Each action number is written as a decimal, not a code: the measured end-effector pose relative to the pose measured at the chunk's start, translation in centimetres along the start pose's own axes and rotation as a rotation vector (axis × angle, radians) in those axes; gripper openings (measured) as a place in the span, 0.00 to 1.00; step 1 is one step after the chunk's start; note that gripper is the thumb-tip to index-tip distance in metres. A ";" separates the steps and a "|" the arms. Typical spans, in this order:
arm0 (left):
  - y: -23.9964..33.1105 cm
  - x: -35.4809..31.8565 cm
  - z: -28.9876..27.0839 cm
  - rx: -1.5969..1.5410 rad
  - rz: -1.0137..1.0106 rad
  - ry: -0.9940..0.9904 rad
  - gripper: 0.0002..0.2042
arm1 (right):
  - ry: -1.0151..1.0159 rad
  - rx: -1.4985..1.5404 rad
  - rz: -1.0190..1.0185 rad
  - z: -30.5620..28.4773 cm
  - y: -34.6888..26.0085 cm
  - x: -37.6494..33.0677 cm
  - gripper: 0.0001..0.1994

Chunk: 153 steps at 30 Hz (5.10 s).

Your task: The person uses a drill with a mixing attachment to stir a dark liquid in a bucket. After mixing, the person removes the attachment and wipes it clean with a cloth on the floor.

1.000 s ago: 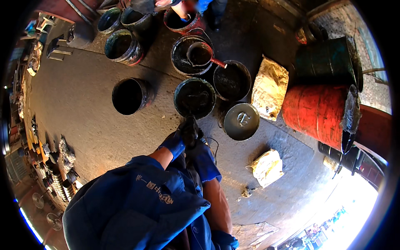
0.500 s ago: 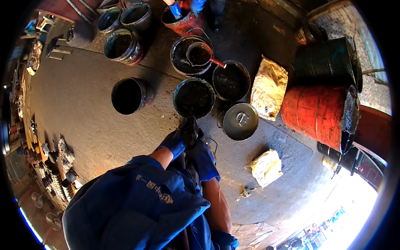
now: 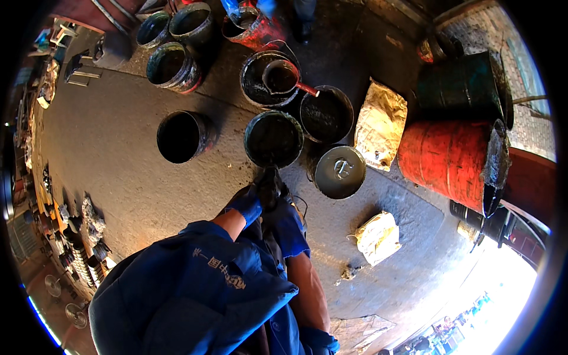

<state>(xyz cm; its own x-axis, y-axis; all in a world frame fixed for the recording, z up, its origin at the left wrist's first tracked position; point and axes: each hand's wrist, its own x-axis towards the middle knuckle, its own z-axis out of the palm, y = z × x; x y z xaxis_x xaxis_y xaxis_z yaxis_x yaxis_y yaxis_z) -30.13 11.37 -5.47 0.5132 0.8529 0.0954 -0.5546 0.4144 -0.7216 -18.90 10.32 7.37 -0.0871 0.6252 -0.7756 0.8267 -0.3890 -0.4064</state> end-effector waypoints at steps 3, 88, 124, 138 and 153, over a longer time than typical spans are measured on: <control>-0.2 0.0 -0.2 -0.030 -0.016 -0.023 0.20 | 0.010 0.005 -0.011 -0.2 0.1 0.3 0.26; 0.1 1.7 -3.0 -0.040 -0.070 -0.511 0.11 | 0.148 -0.035 -0.039 -2.5 -2.3 -3.5 0.16; 5.2 -1.4 -9.7 -0.042 0.165 0.128 0.09 | 0.107 0.000 0.069 -3.4 -2.1 -2.3 0.20; 0.7 4.5 -4.1 -0.376 0.048 0.282 0.05 | 0.137 0.052 0.189 -3.5 -0.3 -1.0 0.23; 3.5 3.5 -2.8 -0.051 0.074 0.372 0.16 | 0.189 0.168 -0.037 -1.9 -0.1 -0.2 0.20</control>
<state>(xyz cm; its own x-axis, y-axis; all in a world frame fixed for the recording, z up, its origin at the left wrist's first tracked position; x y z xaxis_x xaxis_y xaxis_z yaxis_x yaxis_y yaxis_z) -28.44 14.93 -9.62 0.6808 0.7025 -0.2074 -0.5707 0.3313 -0.7514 -17.88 11.51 8.43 0.0031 0.7501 -0.6613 0.7194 -0.4610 -0.5195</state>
